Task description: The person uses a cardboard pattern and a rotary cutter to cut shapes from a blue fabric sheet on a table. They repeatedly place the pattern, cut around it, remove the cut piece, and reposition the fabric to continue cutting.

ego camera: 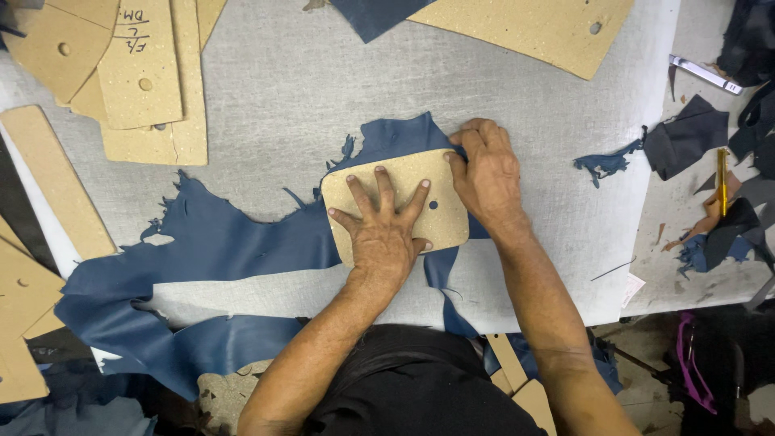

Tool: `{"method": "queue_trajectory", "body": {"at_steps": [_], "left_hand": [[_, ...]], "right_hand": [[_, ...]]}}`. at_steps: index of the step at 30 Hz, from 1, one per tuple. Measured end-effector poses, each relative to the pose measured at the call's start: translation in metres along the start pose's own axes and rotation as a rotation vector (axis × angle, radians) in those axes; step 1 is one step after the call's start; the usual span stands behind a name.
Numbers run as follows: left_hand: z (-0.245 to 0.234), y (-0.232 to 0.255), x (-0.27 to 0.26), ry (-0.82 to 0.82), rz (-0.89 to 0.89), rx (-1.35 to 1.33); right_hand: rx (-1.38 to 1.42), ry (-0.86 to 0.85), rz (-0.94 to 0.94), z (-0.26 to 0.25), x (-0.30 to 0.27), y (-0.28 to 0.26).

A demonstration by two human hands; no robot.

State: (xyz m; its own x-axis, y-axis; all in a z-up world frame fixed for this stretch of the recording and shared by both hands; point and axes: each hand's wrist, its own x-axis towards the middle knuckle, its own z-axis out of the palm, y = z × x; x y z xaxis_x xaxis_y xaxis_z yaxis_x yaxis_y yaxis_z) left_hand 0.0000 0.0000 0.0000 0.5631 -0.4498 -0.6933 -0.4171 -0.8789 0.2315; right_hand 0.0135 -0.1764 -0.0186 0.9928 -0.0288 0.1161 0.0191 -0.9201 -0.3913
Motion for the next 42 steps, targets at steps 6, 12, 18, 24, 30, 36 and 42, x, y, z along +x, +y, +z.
{"method": "queue_trajectory", "body": {"at_steps": [6,12,18,24,30,36,42], "left_hand": [[0.001,0.000,-0.002,-0.006,0.005,0.048],[0.003,0.000,0.000,0.016,0.004,0.057],[0.008,-0.001,0.001,0.020,0.001,0.076],[0.007,0.000,-0.001,0.032,-0.006,0.078],[0.006,0.000,0.000,0.015,-0.002,0.064],[-0.002,0.001,-0.009,-0.003,-0.028,-0.009],[0.004,0.005,-0.005,0.076,-0.020,-0.084]], "right_hand": [[0.253,-0.143,0.348,0.004,-0.003,0.000],[0.094,-0.324,0.399,0.000,0.003,0.015],[-0.005,0.130,-0.061,0.009,-0.016,0.010],[-0.013,0.087,0.017,0.029,-0.019,0.016],[-0.036,0.105,-0.151,0.037,-0.005,0.045],[0.077,0.041,-0.046,0.017,-0.010,0.045],[0.299,0.123,0.111,-0.034,-0.076,0.039]]}}
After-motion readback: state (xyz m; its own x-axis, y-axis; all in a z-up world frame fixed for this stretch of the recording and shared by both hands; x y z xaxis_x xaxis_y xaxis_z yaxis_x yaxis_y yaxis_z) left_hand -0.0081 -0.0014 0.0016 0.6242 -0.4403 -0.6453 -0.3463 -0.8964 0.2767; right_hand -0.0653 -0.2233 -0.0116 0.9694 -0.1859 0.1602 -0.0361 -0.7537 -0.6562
